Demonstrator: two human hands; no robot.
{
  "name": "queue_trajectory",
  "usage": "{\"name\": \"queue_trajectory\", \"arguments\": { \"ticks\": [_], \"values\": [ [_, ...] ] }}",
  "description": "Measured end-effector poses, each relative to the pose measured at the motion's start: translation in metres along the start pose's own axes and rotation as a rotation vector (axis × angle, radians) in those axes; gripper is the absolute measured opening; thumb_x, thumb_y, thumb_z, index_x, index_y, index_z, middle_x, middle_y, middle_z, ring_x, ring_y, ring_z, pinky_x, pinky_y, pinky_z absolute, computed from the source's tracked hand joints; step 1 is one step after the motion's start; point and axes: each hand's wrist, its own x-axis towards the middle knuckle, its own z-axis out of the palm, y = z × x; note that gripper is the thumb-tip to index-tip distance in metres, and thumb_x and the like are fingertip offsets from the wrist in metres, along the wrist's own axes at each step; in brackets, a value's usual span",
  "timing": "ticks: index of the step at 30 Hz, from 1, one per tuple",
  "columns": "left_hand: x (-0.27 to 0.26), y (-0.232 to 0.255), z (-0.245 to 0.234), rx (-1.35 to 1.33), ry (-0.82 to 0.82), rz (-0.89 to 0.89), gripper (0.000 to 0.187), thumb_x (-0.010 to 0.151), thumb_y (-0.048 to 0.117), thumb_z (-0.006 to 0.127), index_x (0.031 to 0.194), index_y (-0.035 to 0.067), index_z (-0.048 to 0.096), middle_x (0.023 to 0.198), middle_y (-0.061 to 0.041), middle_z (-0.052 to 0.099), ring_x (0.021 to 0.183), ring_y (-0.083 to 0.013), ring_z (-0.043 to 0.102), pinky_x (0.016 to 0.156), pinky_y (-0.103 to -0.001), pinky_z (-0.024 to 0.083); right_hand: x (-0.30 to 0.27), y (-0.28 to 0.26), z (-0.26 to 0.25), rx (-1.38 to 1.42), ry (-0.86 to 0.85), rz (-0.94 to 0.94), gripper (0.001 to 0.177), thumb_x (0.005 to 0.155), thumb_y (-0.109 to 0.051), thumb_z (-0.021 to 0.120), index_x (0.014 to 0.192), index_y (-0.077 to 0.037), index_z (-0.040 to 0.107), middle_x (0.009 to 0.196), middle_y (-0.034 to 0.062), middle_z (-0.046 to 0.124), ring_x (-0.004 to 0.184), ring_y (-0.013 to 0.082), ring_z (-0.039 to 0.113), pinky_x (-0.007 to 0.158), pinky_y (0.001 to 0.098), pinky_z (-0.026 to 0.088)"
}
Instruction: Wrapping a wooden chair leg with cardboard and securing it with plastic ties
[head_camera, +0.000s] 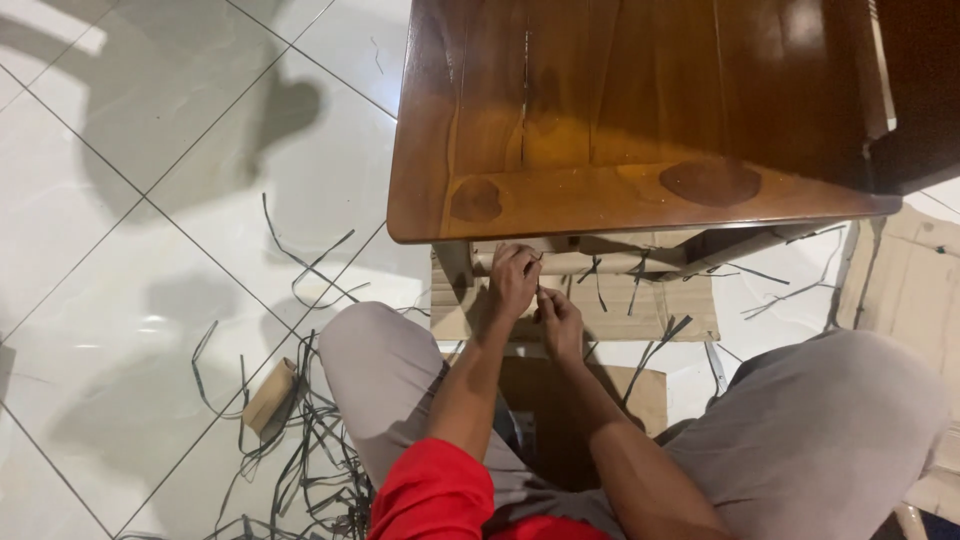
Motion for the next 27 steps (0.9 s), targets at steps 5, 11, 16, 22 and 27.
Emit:
{"name": "queue_trajectory", "arguments": {
  "ticks": [5,11,16,22,27],
  "values": [
    [-0.020,0.040,-0.013,0.108,0.211,0.066,0.009,0.087,0.004,0.074,0.083,0.011,0.072,0.091,-0.004,0.069,0.096,-0.0262,0.067,0.101,-0.045,0.051,-0.033,-0.025,-0.006,-0.153,0.004,-0.133,0.027,0.105,-0.024,0.054,0.112,-0.012,0.077,0.078,0.0156,0.076,0.079,0.0310,0.073,0.078,0.0482,0.055],
    [-0.048,0.026,0.013,-0.052,0.297,-0.272,0.012,0.087,0.015,0.079,0.080,0.008,0.071,0.083,-0.010,0.069,0.086,-0.0357,0.069,0.084,-0.047,0.055,-0.046,-0.007,-0.007,-0.190,-0.029,-0.312,0.020,0.104,-0.015,0.055,0.105,-0.015,0.076,0.077,0.0150,0.074,0.079,0.0255,0.073,0.077,0.0446,0.057],
    [-0.072,-0.018,0.055,-0.367,0.257,-0.663,0.022,0.089,0.031,0.079,0.083,0.011,0.073,0.086,-0.010,0.074,0.084,-0.0323,0.073,0.079,-0.042,0.055,-0.067,-0.016,-0.017,-0.299,-0.096,-0.370,0.016,0.101,-0.018,0.058,0.100,-0.016,0.074,0.072,0.0140,0.073,0.077,0.0346,0.074,0.075,0.0496,0.056],
    [-0.076,-0.012,0.048,-0.373,0.230,-0.868,0.017,0.084,0.038,0.077,0.079,0.022,0.075,0.071,0.000,0.074,0.078,-0.0234,0.075,0.073,-0.032,0.055,-0.071,-0.017,-0.022,-0.289,-0.204,-0.401,0.017,0.100,-0.014,0.058,0.093,-0.010,0.072,0.071,0.0158,0.073,0.072,0.0346,0.073,0.070,0.0453,0.057],
    [-0.076,0.043,0.008,-0.177,0.184,-0.794,0.020,0.091,0.033,0.069,0.081,0.016,0.074,0.074,-0.005,0.076,0.081,-0.0366,0.074,0.074,-0.045,0.056,-0.064,0.000,-0.022,-0.190,-0.218,-0.340,0.020,0.098,-0.015,0.056,0.087,-0.008,0.071,0.068,0.0137,0.070,0.068,0.0238,0.068,0.069,0.0406,0.056]
  ]
}}
